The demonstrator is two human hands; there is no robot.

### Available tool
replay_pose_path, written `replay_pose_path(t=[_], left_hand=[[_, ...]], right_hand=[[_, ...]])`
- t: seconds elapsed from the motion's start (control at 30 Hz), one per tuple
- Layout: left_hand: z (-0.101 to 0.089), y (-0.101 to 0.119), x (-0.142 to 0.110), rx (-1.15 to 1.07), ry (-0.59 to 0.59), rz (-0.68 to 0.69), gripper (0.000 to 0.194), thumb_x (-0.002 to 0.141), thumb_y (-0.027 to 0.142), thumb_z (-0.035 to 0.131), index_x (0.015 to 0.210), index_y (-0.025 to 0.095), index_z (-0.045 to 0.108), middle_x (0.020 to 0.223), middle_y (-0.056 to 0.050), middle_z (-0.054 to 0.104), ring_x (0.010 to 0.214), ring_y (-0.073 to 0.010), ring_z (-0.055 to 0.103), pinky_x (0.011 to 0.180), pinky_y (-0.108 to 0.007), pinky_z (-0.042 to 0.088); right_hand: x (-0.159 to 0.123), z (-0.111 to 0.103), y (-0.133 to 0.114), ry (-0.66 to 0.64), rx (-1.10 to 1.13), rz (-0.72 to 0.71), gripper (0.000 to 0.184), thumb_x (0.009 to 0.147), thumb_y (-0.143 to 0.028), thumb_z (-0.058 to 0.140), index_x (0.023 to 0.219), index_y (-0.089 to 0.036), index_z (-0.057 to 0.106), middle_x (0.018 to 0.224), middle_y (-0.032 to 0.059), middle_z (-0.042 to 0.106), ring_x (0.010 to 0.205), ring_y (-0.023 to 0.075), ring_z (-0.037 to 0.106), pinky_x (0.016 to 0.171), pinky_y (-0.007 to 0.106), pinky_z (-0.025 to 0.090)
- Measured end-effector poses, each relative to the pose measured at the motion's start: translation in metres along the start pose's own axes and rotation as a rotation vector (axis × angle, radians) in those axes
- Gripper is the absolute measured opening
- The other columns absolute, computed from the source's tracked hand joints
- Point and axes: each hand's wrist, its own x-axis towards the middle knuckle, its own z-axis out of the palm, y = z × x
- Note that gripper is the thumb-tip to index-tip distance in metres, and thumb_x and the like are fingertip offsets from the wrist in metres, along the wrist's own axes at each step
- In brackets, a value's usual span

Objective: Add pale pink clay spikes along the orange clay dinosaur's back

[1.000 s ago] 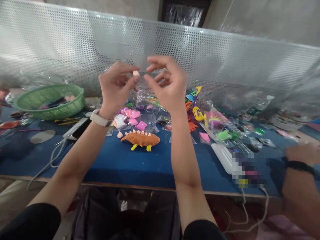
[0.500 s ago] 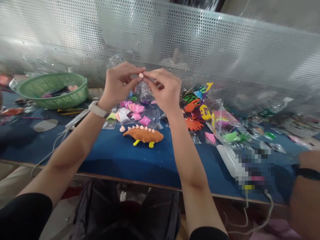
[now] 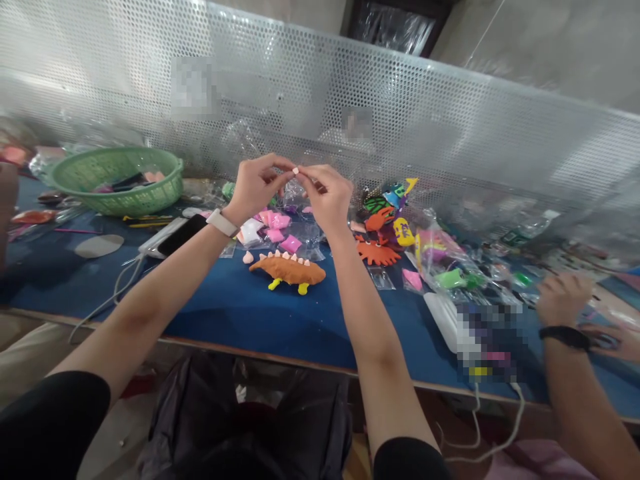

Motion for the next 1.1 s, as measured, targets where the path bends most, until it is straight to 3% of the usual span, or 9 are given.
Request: replay_pose_path(t=[0.33, 0.63, 0.83, 1.1], left_hand=[[0.006, -0.025, -0.005, 0.057, 0.002, -0.012, 0.015, 0.100, 0.036, 0.079, 0.102, 0.023, 0.086, 0.101, -0.006, 0.081, 0.057, -0.0079, 0.063, 0.058, -0.024, 0.050], [0.007, -0.029, -0.005, 0.081, 0.013, -0.019, 0.012, 0.099, 0.027, 0.079, 0.105, 0.024, 0.089, 0.101, -0.006, 0.082, 0.056, -0.0075, 0.063, 0.056, -0.023, 0.048], [0.004, -0.025, -0.006, 0.122, 0.015, -0.011, 0.012, 0.102, 0.030, 0.077, 0.104, 0.025, 0.088, 0.099, -0.005, 0.081, 0.058, -0.0080, 0.063, 0.063, -0.025, 0.051], [0.005, -0.027, -0.007, 0.105, -0.002, -0.023, 0.016, 0.104, 0.034, 0.077, 0.101, 0.021, 0.085, 0.097, -0.004, 0.082, 0.056, -0.0066, 0.064, 0.060, -0.024, 0.049]], right_hand=[[-0.009, 0.007, 0.017, -0.055, -0.079, 0.071, 0.045, 0.108, -0.067, 0.063, 0.110, -0.028, 0.084, 0.107, 0.0051, 0.083, 0.062, 0.0153, 0.075, 0.055, 0.032, 0.062], [-0.010, 0.008, 0.013, -0.069, -0.060, 0.082, 0.047, 0.108, -0.068, 0.061, 0.111, -0.027, 0.084, 0.108, 0.0051, 0.084, 0.064, 0.0154, 0.076, 0.058, 0.031, 0.061], [-0.009, 0.010, 0.015, -0.085, -0.028, 0.119, 0.049, 0.106, -0.071, 0.063, 0.111, -0.027, 0.083, 0.107, 0.0054, 0.085, 0.065, 0.0163, 0.077, 0.060, 0.032, 0.064], [-0.008, 0.007, 0.017, -0.123, -0.025, 0.077, 0.040, 0.107, -0.062, 0.067, 0.112, -0.026, 0.082, 0.106, 0.0034, 0.084, 0.066, 0.0150, 0.076, 0.062, 0.030, 0.062]])
